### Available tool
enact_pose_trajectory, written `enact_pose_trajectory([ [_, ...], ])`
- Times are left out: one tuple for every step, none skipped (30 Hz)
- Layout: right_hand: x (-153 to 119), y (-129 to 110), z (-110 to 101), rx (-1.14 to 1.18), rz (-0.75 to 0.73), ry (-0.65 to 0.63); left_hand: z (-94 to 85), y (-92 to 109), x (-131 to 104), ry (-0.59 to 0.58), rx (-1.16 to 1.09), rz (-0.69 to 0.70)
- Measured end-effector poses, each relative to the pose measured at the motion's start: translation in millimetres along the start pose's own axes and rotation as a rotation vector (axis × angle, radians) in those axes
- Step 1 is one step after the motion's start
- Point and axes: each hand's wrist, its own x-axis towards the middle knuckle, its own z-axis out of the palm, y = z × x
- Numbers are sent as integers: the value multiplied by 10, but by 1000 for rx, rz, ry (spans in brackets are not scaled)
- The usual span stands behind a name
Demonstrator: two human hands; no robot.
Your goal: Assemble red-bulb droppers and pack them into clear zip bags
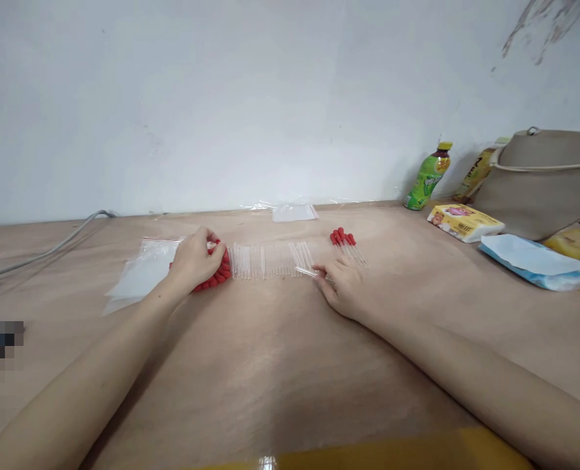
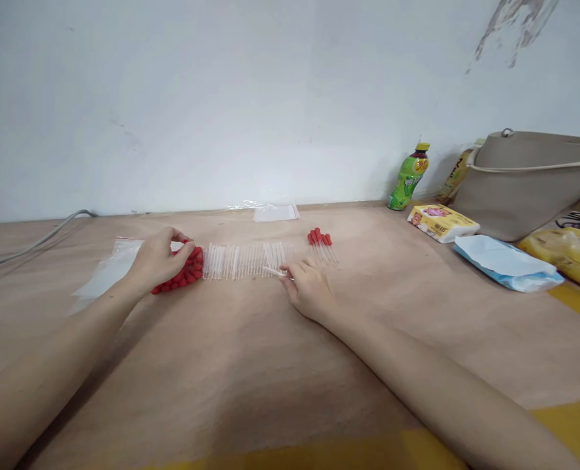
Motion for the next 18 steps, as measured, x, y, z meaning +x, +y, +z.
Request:
enact_pose_trajectory([
  [-10,6,15,19,-34,-2,-5,74,-40,-1,-86,25],
  [-18,12,28,25,-60,-7,3,153,-93,-7,-178,75],
  [-25,15,39,25,-77,-11,27,233,-156,-26,-259,137],
  [-29,16,47,23,-87,-20,65,309,-229,-62,-317,207],
  [-32,15,50,23,-93,-34,115,377,-306,-95,-359,276],
  [-34,11,48,29,-95,-53,174,433,-383,-102,-390,342],
  [-36,5,42,41,-100,-75,236,476,-458,-113,-395,395],
  [-37,-3,33,55,-109,-99,299,506,-525,-105,-390,430],
  [-39,-11,24,69,-118,-116,356,525,-581,-97,-392,449],
  [-40,-18,15,80,-128,-127,405,535,-626,-100,-395,459],
  [-40,-26,9,90,-138,-130,444,539,-658,-108,-400,465],
  [-40,-33,4,97,-146,-130,471,541,-679,-113,-407,469],
  [-38,-39,3,101,-153,-129,487,542,-690,-122,-413,474],
  [-35,-46,3,102,-155,-129,492,545,-694,-131,-418,480],
  [-31,-53,4,101,-158,-133,490,549,-693,-137,-420,486],
  [-26,-60,6,99,-161,-143,483,555,-690,-146,-420,493],
  [-20,-68,7,94,-164,-154,474,561,-687,-157,-421,498],
  [-14,-75,9,91,-163,-166,464,566,-685,-163,-422,500],
])
